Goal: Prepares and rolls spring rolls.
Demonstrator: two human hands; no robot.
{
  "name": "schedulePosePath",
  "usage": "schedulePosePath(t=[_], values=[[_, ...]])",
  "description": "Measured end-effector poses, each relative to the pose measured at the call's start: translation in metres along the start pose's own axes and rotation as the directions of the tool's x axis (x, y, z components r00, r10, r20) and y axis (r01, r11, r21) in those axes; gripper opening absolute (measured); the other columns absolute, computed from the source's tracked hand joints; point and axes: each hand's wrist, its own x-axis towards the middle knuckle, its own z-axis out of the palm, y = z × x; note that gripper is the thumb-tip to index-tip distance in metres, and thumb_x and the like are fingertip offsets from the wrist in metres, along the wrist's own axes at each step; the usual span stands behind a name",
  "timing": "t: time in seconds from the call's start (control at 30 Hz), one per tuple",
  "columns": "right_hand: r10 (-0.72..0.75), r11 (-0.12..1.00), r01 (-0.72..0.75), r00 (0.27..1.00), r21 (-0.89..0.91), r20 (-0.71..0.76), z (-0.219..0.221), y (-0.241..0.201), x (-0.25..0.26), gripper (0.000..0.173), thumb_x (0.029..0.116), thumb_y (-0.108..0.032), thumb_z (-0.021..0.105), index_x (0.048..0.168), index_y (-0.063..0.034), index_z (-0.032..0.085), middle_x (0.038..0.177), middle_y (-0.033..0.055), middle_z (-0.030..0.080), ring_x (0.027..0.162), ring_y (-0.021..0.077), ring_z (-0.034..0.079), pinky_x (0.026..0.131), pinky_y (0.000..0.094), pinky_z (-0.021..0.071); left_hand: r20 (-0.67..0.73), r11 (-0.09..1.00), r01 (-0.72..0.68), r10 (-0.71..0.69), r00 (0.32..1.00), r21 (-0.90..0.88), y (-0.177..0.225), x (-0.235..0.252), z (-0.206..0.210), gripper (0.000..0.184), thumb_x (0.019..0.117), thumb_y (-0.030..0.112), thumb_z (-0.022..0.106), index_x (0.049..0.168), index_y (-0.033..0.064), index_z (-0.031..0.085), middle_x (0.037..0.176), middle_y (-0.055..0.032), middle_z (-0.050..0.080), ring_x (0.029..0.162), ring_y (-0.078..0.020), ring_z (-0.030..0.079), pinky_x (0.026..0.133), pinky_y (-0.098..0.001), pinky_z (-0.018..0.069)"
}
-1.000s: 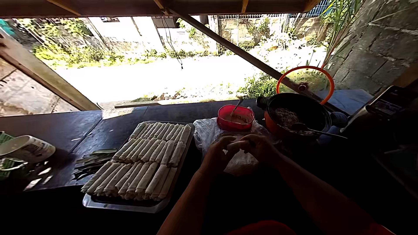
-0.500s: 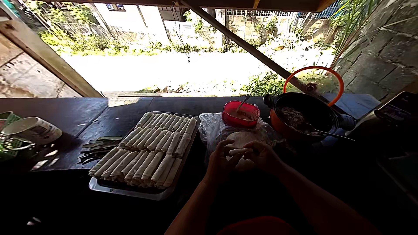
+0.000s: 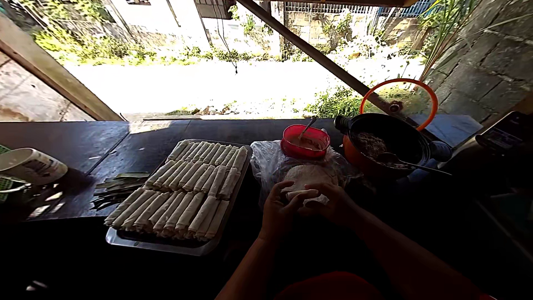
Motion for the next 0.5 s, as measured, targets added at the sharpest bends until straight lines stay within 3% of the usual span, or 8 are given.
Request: schedulePosePath(t=[0.1, 0.23, 0.33, 0.4, 0.43, 0.5], values=[[-0.057, 0.996, 0.055, 0.998, -0.065, -0.038, 0.004, 0.003, -0.001, 0.027, 0.0989, -0.025, 0.071, 0.119, -0.0066, 0.072, 0.113, 0.0065, 0.074, 0.107, 0.0103, 0.070, 0.097, 0.0281, 0.0588, -0.028, 0.992, 0.113, -0.115, 0.993, -0.058, 0.001, -0.001, 0.002, 0.048, 0.0891, 0.004, 0.077, 0.131, -0.0029, 0.054, 0.092, -0.0171, 0.075, 0.077, -0.0250, 0.074, 0.072, -0.0376, 0.0638], [-0.118, 0.986, 0.111, 0.992, -0.126, -0.051, 0.007, 0.008, -0.002, 0.025, 0.1016, -0.025, 0.067, 0.119, -0.0078, 0.072, 0.114, 0.0072, 0.073, 0.108, 0.0113, 0.070, 0.097, 0.0285, 0.0591, -0.043, 0.967, 0.218, -0.225, 0.973, -0.134, 0.003, -0.001, 0.003, 0.044, 0.0900, 0.006, 0.076, 0.129, -0.0030, 0.056, 0.089, -0.0178, 0.073, 0.073, -0.0233, 0.072, 0.070, -0.0356, 0.0626], [-0.127, 0.984, 0.118, 0.990, -0.131, -0.061, 0.009, 0.010, 0.000, 0.024, 0.1022, -0.024, 0.066, 0.118, -0.0066, 0.072, 0.113, 0.0074, 0.073, 0.107, 0.0111, 0.070, 0.096, 0.0272, 0.0590, -0.028, 0.964, 0.238, -0.243, 0.970, -0.118, 0.003, 0.000, -0.002, 0.035, 0.1003, 0.012, 0.065, 0.130, -0.0026, 0.056, 0.094, -0.0188, 0.073, 0.078, -0.0264, 0.073, 0.074, -0.0398, 0.0636], [-0.121, 0.984, 0.112, 0.990, -0.136, -0.067, 0.010, 0.011, 0.001, 0.024, 0.1020, -0.024, 0.066, 0.117, -0.0060, 0.073, 0.111, 0.0074, 0.074, 0.105, 0.0106, 0.071, 0.096, 0.0262, 0.0589, -0.015, 0.994, 0.104, -0.103, 0.995, 0.045, 0.000, 0.000, -0.009, 0.031, 0.1040, 0.014, 0.056, 0.131, -0.0025, 0.057, 0.103, -0.0158, 0.074, 0.090, -0.0251, 0.075, 0.081, -0.0397, 0.0635], [-0.111, 0.985, 0.101, 0.992, -0.142, -0.066, 0.010, 0.011, 0.001, 0.024, 0.1020, -0.025, 0.066, 0.116, -0.0065, 0.073, 0.110, 0.0069, 0.074, 0.104, 0.0102, 0.071, 0.095, 0.0259, 0.0587, 0.031, 0.981, -0.039, 0.034, 0.999, 0.189, -0.003, -0.001, -0.013, 0.032, 0.1017, 0.013, 0.058, 0.130, -0.0011, 0.058, 0.111, -0.0110, 0.074, 0.099, -0.0209, 0.073, 0.087, -0.0373, 0.0611], [-0.083, 0.986, 0.075, 0.995, -0.147, -0.048, 0.007, 0.011, -0.001, 0.024, 0.1021, -0.026, 0.066, 0.116, -0.0081, 0.074, 0.110, 0.0053, 0.074, 0.103, 0.0089, 0.071, 0.095, 0.0253, 0.0586, 0.198, 0.796, -0.369, 0.312, 0.929, 0.479, -0.006, 0.000, -0.019, 0.036, 0.0935, 0.019, 0.073, 0.126, 0.0065, 0.065, 0.126, -0.0045, 0.070, 0.119, -0.0186, 0.065, 0.103, -0.0418, 0.0551]])
